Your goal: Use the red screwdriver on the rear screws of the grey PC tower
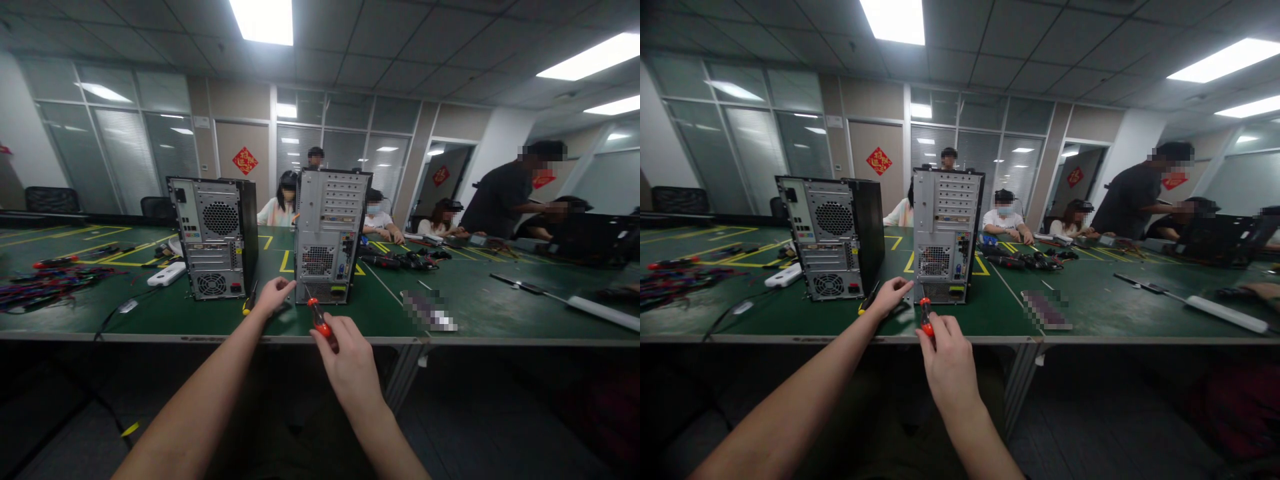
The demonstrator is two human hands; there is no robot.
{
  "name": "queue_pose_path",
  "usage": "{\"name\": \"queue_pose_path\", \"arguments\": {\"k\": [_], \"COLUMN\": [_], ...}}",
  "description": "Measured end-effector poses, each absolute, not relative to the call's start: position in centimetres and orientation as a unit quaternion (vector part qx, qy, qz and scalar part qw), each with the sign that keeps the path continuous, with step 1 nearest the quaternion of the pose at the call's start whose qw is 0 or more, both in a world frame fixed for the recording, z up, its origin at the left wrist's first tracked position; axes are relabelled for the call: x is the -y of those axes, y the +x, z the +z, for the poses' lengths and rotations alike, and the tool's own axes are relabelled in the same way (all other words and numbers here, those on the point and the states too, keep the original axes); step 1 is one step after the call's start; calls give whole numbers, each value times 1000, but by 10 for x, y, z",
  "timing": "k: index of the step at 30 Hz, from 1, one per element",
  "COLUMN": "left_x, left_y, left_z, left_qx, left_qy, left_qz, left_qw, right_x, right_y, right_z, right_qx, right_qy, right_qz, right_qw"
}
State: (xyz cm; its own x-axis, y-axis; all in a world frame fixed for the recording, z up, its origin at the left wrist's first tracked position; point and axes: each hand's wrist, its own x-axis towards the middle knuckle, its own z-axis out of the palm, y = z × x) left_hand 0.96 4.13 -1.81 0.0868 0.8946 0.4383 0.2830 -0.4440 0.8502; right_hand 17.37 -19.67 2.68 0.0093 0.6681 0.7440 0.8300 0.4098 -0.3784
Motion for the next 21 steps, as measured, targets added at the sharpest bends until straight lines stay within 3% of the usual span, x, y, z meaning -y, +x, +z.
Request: {"name": "queue_pose_path", "arguments": {"k": [6,15,21], "left_x": [-42,-41,-39], "left_y": [9,8,9], "left_z": [-19,-17,-15], "left_qx": [-439,-438,-438], "left_qy": [678,680,673], "left_qz": [510,509,514], "left_qw": [296,295,302], "right_x": [202,198,202], "right_y": [173,173,172], "right_z": [33,27,32], "right_qx": [734,692,740], "right_qy": [-520,-550,-518], "right_qz": [-127,-83,-135], "right_qw": [418,461,407]}}
